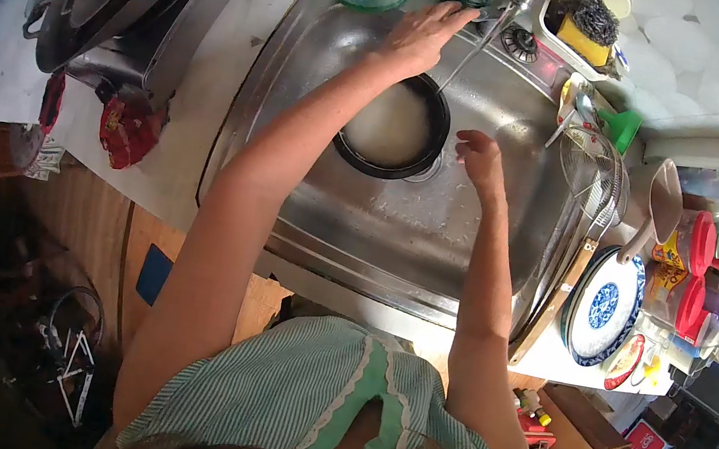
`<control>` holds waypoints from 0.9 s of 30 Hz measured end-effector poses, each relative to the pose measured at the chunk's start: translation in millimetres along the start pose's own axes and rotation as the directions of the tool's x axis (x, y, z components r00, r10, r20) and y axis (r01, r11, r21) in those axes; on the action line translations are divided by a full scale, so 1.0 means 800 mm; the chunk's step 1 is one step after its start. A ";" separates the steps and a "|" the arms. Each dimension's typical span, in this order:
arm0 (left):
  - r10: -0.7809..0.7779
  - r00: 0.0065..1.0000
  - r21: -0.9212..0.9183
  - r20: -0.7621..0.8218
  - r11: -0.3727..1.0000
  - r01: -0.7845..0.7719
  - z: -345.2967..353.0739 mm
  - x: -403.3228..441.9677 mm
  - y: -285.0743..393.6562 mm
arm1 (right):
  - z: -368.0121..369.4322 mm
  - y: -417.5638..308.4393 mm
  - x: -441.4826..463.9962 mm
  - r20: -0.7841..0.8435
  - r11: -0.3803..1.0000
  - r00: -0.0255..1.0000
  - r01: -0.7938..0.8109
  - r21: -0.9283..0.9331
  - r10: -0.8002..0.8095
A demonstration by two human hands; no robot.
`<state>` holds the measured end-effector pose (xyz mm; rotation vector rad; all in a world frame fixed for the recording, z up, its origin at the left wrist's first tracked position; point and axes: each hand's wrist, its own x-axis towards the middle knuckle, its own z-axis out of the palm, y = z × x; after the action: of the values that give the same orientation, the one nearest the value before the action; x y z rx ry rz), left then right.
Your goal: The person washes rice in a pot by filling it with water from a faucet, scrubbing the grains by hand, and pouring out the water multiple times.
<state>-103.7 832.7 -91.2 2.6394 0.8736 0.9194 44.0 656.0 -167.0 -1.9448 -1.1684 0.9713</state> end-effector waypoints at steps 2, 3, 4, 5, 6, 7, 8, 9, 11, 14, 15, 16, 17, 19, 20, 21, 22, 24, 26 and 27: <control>0.008 1.000 -0.005 -0.008 1.000 -0.008 0.002 -0.001 -0.003 | 0.014 0.001 -0.004 0.027 0.985 0.993 -0.120 0.123 0.118; 0.009 1.000 -0.018 -0.009 1.000 -0.010 0.004 -0.002 -0.006 | 0.019 -0.011 -0.010 0.076 0.954 0.983 -0.180 0.239 0.167; 0.008 1.000 -0.030 -0.011 1.000 -0.009 0.005 -0.002 -0.007 | 0.030 -0.006 -0.010 0.067 0.937 0.985 -0.169 0.307 0.156; 0.002 1.000 -0.003 -0.005 1.000 -0.002 0.007 -0.003 -0.008 | 0.044 0.000 -0.008 0.060 0.915 0.988 -0.156 0.373 0.144; -0.006 1.000 0.025 0.002 1.000 0.006 0.008 -0.005 -0.008 | 0.054 0.000 -0.008 0.055 0.887 0.990 -0.143 0.439 0.132; -0.017 1.000 0.054 0.010 0.998 0.016 0.007 -0.007 -0.009 | 0.058 -0.001 -0.005 -0.019 0.913 0.992 -0.106 0.394 0.124; -0.013 0.999 0.084 0.032 0.996 0.010 0.007 -0.010 -0.010 | 0.060 -0.001 -0.002 -0.081 0.957 0.993 -0.062 0.285 0.088; -0.009 0.998 0.114 0.056 0.993 0.003 0.005 -0.012 -0.010 | 0.062 -0.003 0.000 -0.139 0.985 0.989 -0.022 0.170 0.046; -0.001 0.997 0.158 0.083 0.987 -0.013 0.000 -0.012 -0.010 | 0.067 -0.009 0.002 -0.286 0.980 0.944 0.122 -0.158 -0.164; 0.006 0.999 0.162 0.050 0.987 -0.014 -0.016 -0.018 -0.004 | 0.088 -0.033 0.000 -0.244 0.760 0.788 0.382 -0.526 -0.565; 0.007 1.000 0.143 0.004 0.990 -0.007 -0.017 -0.026 -0.007 | 0.102 -0.037 0.005 -0.140 0.722 0.763 0.512 -0.465 -0.631; 0.007 0.999 0.125 -0.041 0.992 -0.002 -0.019 -0.035 -0.011 | 0.114 -0.041 0.008 -0.040 0.674 0.719 0.630 -0.386 -0.694; -0.055 0.994 0.007 -0.089 0.998 0.056 -0.014 -0.051 -0.021 | 0.122 -0.041 0.005 0.176 0.565 0.775 0.576 -0.590 -0.607; -0.290 0.952 0.044 -0.098 0.954 0.296 -0.011 -0.101 -0.024 | 0.150 -0.037 0.013 0.209 0.552 0.818 0.527 -0.646 -0.537; -0.400 0.910 0.061 -0.104 0.911 0.408 -0.008 -0.126 -0.026 | 0.163 -0.034 0.019 0.220 0.544 0.838 0.501 -0.673 -0.499; -0.467 0.879 0.065 -0.098 0.878 0.474 -0.001 -0.150 -0.035 | 0.170 -0.035 0.029 0.245 0.558 0.858 0.486 -0.673 -0.451; -0.532 0.842 0.066 -0.088 0.840 0.538 0.009 -0.174 -0.042 | 0.175 -0.035 0.034 0.273 0.563 0.865 0.485 -0.669 -0.421; -0.631 0.772 -0.014 -0.075 0.775 0.632 0.030 -0.212 -0.053 | 0.180 -0.036 0.040 0.329 0.567 0.874 0.483 -0.667 -0.358; -0.698 0.714 -0.172 -0.060 0.711 0.682 0.046 -0.241 -0.062 | 0.187 -0.034 0.045 0.339 0.510 0.870 0.486 -0.710 -0.358; -0.738 0.672 -0.311 0.066 0.625 0.716 0.050 -0.253 -0.070 | 0.188 -0.033 0.046 0.339 0.491 0.869 0.486 -0.723 -0.361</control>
<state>-232.4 756.5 -244.4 1.7072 1.5082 0.8155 -82.7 723.7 -231.0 -2.0180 -2.3460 0.2926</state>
